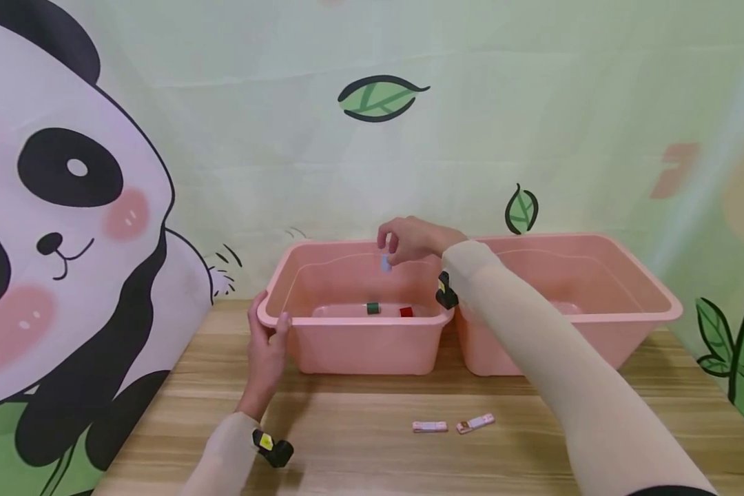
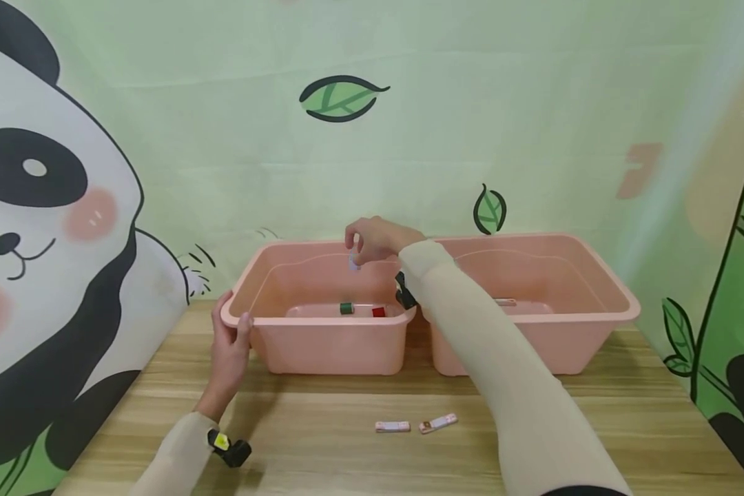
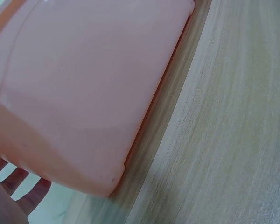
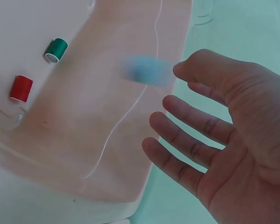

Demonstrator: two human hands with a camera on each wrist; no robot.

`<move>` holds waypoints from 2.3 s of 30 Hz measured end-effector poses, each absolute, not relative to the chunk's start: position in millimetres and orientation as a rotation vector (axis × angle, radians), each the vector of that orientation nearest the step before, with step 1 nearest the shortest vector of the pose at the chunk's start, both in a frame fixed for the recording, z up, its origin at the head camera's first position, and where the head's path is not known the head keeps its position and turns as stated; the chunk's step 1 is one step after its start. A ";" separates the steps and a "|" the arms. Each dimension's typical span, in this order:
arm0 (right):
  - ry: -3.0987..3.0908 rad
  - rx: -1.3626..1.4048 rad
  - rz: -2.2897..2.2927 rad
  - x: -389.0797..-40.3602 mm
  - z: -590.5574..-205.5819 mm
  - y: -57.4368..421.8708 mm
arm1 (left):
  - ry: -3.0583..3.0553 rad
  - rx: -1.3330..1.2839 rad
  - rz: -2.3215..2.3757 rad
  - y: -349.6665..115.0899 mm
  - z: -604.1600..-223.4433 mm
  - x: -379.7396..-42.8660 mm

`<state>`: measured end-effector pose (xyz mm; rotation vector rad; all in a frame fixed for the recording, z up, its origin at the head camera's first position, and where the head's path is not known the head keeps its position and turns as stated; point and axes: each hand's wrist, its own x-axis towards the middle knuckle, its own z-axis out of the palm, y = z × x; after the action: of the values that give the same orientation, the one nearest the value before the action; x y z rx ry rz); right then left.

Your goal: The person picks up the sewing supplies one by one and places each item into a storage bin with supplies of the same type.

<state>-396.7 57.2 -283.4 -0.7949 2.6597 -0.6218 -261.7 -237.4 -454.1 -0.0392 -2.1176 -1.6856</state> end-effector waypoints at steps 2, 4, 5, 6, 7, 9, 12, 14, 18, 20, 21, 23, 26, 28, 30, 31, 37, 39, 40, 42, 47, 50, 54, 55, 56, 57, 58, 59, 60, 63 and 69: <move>2.661 -0.773 -0.622 -395.7 -284.2 57.3 | -2.112 -0.043 -1.687 -236.8 -453.9 -261.7; 2.659 -0.764 -0.624 -394.3 -284.6 57.6 | -2.110 -0.042 -1.684 -236.2 -453.4 -261.7; 2.659 -0.762 -0.627 -393.7 -284.8 58.0 | -2.110 -0.042 -1.681 -236.2 -453.2 -261.7; 2.661 -0.765 -0.629 -393.3 -285.1 58.3 | -2.113 -0.040 -1.677 -236.3 -453.3 -261.9; 2.663 -0.769 -0.628 -393.2 -285.5 58.6 | -2.113 -0.039 -1.675 -236.2 -453.2 -262.0; 2.662 -0.782 -0.625 -392.6 -285.7 59.4 | -2.115 -0.036 -1.673 -236.1 -453.2 -262.0; 2.661 -0.787 -0.617 -391.8 -285.9 60.4 | -2.123 -0.028 -1.677 -236.4 -453.9 -261.9; 2.661 -0.785 -0.606 -391.0 -285.4 61.1 | -2.127 -0.027 -1.686 -236.5 -454.1 -261.8; 2.666 -0.765 -0.611 -390.1 -283.9 62.2 | -2.125 -0.029 -1.708 -238.3 -454.4 -263.5; 2.667 -0.764 -0.616 -389.9 -283.3 62.1 | -2.118 -0.033 -1.714 -239.4 -454.3 -264.4; 2.664 -0.764 -0.624 -389.6 -283.1 62.0 | -2.116 -0.033 -1.714 -239.5 -454.1 -264.5; 2.662 -0.774 -0.623 -389.1 -282.7 62.2 | -2.114 -0.037 -1.702 -239.3 -453.8 -264.3; 2.655 -0.804 -0.625 -387.3 -282.9 62.6 | -2.118 -0.037 -1.681 -238.0 -452.9 -262.4; 2.653 -0.824 -0.626 -386.2 -284.0 62.8 | -2.125 -0.035 -1.687 -235.8 -448.7 -258.6; 2.651 -0.839 -0.631 -384.7 -284.6 62.7 | -2.134 -0.033 -1.701 -232.3 -440.2 -251.9; 2.650 -0.845 -0.634 -384.1 -284.9 62.6 | -2.141 -0.032 -1.708 -230.7 -435.8 -248.8; 2.650 -0.867 -0.630 -379.3 -281.2 64.5 | -2.145 -0.036 -1.723 -229.7 -432.6 -246.2; 2.651 -0.887 -0.624 -377.7 -279.3 66.2 | -2.140 -0.033 -1.719 -232.6 -440.0 -251.5; 2.655 -0.900 -0.617 -377.4 -278.6 67.0 | -2.136 -0.033 -1.715 -234.2 -443.9 -254.6; 2.657 -0.921 -0.610 -376.9 -277.5 68.8 | -2.130 -0.039 -1.700 -235.9 -449.1 -258.3; 2.655 -0.961 -0.604 -375.4 -276.4 73.3 | -2.111 -0.043 -1.684 -236.8 -453.9 -260.7; 2.653 -0.984 -0.618 -372.1 -275.0 76.7 | -2.109 -0.040 -1.682 -236.6 -453.7 -260.3; 2.652 -1.017 -0.628 -366.1 -272.1 81.8 | -2.109 -0.045 -1.681 -236.9 -453.2 -260.7; 2.653 -1.028 -0.625 -364.5 -270.8 83.3 | -2.109 -0.044 -1.680 -236.8 -452.9 -261.1; 2.653 -1.040 -0.620 -363.0 -269.6 84.9 | -2.109 -0.049 -1.679 -236.9 -452.6 -261.5; 2.652 -1.046 -0.614 -361.8 -268.7 86.5 | -2.107 -0.052 -1.678 -237.0 -452.6 -261.9; 2.651 -1.052 -0.609 -360.8 -267.6 88.0 | -2.106 -0.054 -1.678 -237.1 -452.7 -262.3; 2.652 -1.056 -0.602 -359.5 -266.6 89.3 | -2.106 -0.058 -1.679 -237.1 -452.8 -262.4; 2.650 -1.057 -0.600 -358.0 -265.4 90.6 | -2.109 -0.057 -1.677 -237.2 -452.9 -262.5; 2.646 -1.041 -0.598 -354.0 -263.6 95.0 | -2.104 -0.062 -1.685 -237.4 -453.4 -262.6; 2.647 -1.079 -0.553 -344.6 -261.2 106.1 | -2.125 -0.043 -1.706 -236.4 -452.2 -261.0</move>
<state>-344.6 106.1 -261.2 -1.0791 2.6465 -0.5529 -261.0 -236.4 -452.2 -0.0429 -2.1246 -1.7061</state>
